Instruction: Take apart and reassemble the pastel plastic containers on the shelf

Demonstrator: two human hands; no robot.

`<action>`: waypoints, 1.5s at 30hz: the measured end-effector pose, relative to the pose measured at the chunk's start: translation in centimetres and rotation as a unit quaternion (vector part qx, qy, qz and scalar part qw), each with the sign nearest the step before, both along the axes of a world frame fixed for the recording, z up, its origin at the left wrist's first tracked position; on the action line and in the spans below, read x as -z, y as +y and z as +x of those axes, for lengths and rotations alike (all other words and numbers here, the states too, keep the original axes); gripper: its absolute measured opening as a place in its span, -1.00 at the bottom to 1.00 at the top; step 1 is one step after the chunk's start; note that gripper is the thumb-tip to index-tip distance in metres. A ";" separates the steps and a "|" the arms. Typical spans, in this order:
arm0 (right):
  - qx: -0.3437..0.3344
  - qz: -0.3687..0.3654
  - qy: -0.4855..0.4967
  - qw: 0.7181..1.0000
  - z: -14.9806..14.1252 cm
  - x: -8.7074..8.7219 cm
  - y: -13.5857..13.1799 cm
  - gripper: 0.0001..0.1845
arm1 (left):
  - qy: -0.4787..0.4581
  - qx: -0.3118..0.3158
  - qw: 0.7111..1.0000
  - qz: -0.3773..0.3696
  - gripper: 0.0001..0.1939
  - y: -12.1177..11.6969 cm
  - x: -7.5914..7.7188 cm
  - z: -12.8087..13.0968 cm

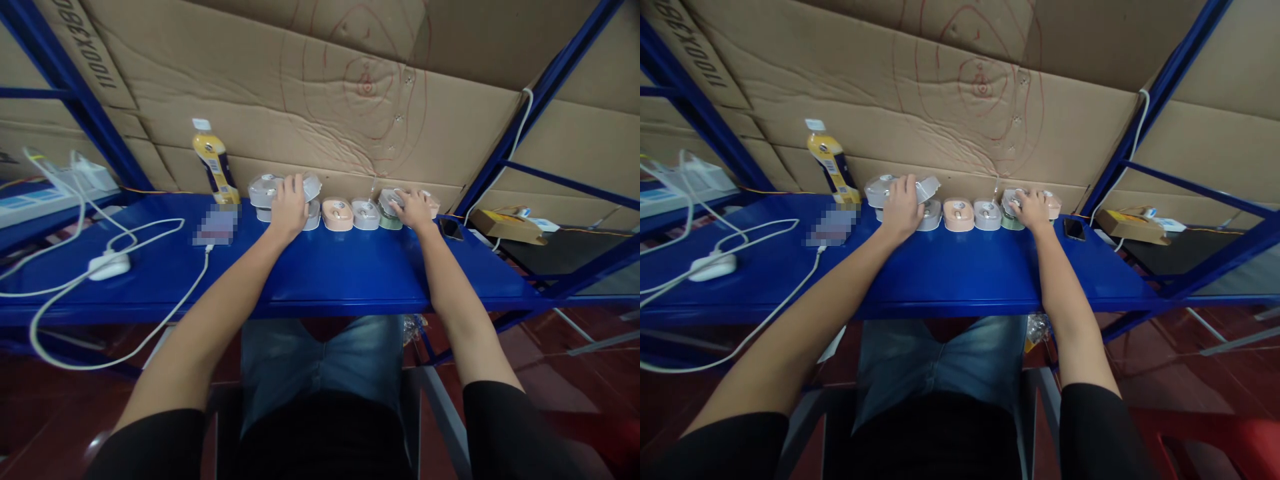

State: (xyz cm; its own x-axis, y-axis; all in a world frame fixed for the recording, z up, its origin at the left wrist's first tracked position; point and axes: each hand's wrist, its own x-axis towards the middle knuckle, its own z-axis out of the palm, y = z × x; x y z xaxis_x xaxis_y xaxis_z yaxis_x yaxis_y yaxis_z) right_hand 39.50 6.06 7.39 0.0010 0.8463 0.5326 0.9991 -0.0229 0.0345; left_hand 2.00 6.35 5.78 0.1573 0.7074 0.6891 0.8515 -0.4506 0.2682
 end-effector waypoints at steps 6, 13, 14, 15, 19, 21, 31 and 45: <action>-0.089 0.093 0.067 0.989 -1.7 -1.1 -1.3 -0.33 | -0.018 0.130 0.987 0.089 -0.27 0.5 -0.2 -1.0; -0.431 0.008 0.144 0.891 -8.6 -1.6 -4.4 0.18 | 0.144 0.343 0.920 0.127 -0.30 -4.2 1.0 -2.0; -0.461 -0.026 0.144 0.875 -9.4 -1.4 -4.8 0.23 | 0.156 0.364 0.909 0.127 -0.29 -4.9 1.4 -2.1; -0.482 -0.061 0.143 0.862 -10.2 -1.1 -5.2 0.25 | 0.163 0.381 0.902 0.123 -0.28 -5.4 1.9 -2.2; -0.477 -0.155 0.140 0.854 -11.6 0.1 -6.2 0.18 | 0.151 0.411 0.895 0.082 -0.26 -6.4 3.1 -2.3; -0.443 -0.167 0.129 0.871 -11.8 0.4 -6.6 0.15 | 0.127 0.410 0.902 0.046 -0.27 -6.4 3.3 -2.1; -0.390 -0.145 0.085 0.905 -14.7 2.1 -7.9 0.01 | -0.054 0.390 0.905 -0.162 0.16 -4.4 4.9 -1.4; -0.281 -0.082 0.278 0.915 -6.7 0.3 -5.1 -0.28 | 0.077 0.362 0.919 -0.135 -0.47 -5.7 4.0 -1.8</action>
State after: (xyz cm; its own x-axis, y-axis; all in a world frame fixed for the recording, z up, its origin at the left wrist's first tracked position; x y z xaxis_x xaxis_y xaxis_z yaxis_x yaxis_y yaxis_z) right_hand 32.85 0.99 7.14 -0.2270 0.8651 0.4474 0.7155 0.4598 -0.5260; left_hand 0.24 0.61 1.75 0.7357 0.5198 0.4342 0.3911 -0.8495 0.3542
